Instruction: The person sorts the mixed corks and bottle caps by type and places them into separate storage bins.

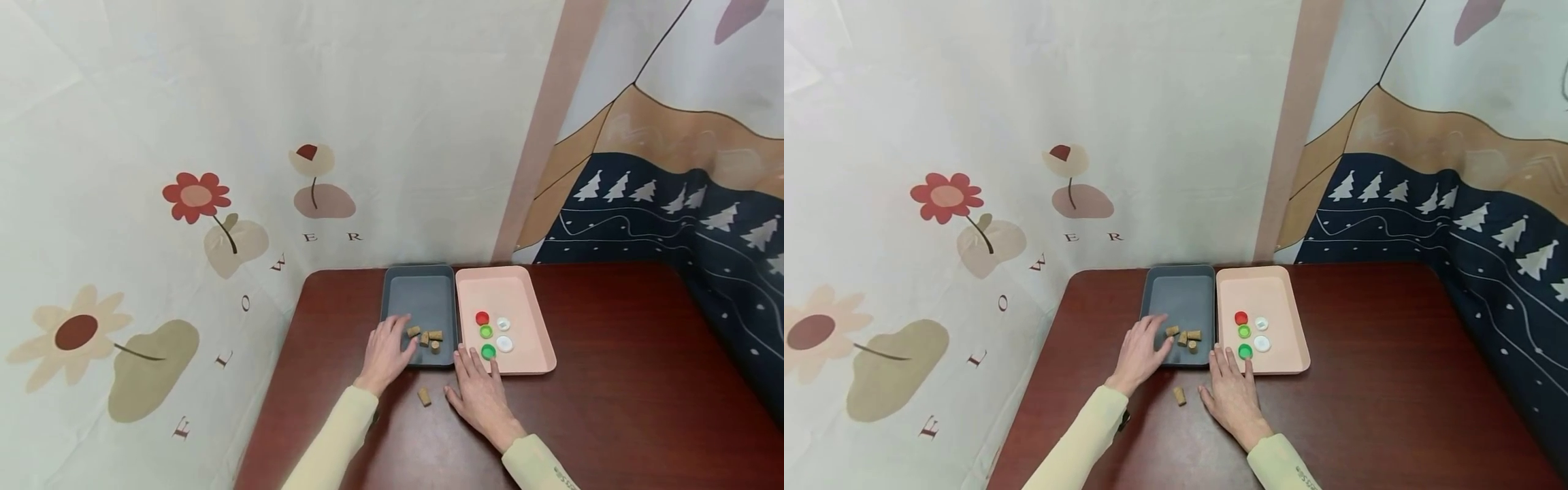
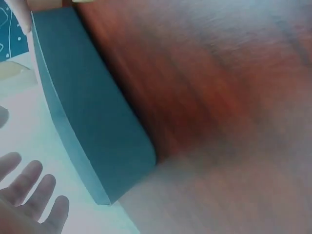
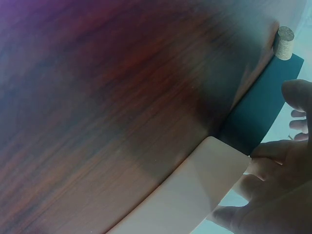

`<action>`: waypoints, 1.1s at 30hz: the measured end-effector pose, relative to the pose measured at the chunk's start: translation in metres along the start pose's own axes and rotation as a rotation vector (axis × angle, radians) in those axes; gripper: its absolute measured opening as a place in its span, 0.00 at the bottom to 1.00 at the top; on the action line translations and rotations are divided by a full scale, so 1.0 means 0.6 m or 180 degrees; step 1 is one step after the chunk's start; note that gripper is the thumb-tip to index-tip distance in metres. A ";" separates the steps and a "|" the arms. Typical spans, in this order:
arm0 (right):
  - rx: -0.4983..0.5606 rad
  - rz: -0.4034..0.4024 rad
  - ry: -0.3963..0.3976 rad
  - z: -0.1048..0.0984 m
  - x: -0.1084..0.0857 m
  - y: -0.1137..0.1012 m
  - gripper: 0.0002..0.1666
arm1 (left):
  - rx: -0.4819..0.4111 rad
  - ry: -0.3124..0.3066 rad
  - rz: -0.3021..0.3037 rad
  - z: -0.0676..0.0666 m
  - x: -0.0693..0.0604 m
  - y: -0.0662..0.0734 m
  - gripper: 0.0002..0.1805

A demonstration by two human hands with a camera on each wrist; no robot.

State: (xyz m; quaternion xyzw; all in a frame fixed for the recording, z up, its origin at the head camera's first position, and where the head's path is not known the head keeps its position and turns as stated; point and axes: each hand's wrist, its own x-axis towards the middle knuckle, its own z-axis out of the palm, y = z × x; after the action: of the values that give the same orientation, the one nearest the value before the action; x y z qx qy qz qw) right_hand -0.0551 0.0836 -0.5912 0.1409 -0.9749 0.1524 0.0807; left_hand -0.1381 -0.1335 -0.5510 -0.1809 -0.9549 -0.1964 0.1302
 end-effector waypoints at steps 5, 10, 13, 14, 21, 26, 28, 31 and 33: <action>-0.0025 -0.0011 0.0006 0.000 0.000 0.001 0.43 | -0.0097 0.0023 0.0165 -0.002 -0.029 0.002 0.34; -0.0059 -0.0051 0.0099 0.003 0.000 0.004 0.44 | -0.0074 0.0079 0.0458 0.001 -0.057 0.004 0.38; -0.0055 -0.0060 0.0143 0.005 -0.001 0.005 0.44 | -0.0104 0.0160 0.0623 0.003 -0.072 0.004 0.38; -0.0051 -0.0061 0.0146 0.006 -0.001 0.005 0.44 | -0.0131 0.0191 0.0676 0.004 -0.077 0.003 0.38; -0.0046 -0.0069 0.0160 0.005 0.000 0.003 0.43 | -0.0122 0.0241 0.1050 0.013 -0.107 -0.005 0.38; -0.0072 -0.0051 0.0115 0.004 0.000 0.004 0.43 | -0.0031 0.0184 0.1290 0.017 -0.123 -0.008 0.41; -0.0082 -0.0039 0.0077 0.003 0.000 0.004 0.43 | 0.0022 0.0158 0.1353 0.019 -0.127 -0.009 0.42; -0.0083 -0.0024 0.0041 0.003 0.000 0.003 0.43 | 0.0139 0.0042 0.1389 0.020 -0.134 -0.010 0.42; -0.0080 -0.0016 0.0035 0.004 0.000 0.003 0.43 | 0.0244 -0.0064 0.1410 0.021 -0.138 -0.011 0.42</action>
State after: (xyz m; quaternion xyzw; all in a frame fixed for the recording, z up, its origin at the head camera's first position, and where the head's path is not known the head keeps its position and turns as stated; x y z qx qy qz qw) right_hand -0.0556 0.0843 -0.5939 0.1414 -0.9759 0.1407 0.0882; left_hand -0.0685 -0.1582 -0.5910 -0.3830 -0.8998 -0.1248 0.1674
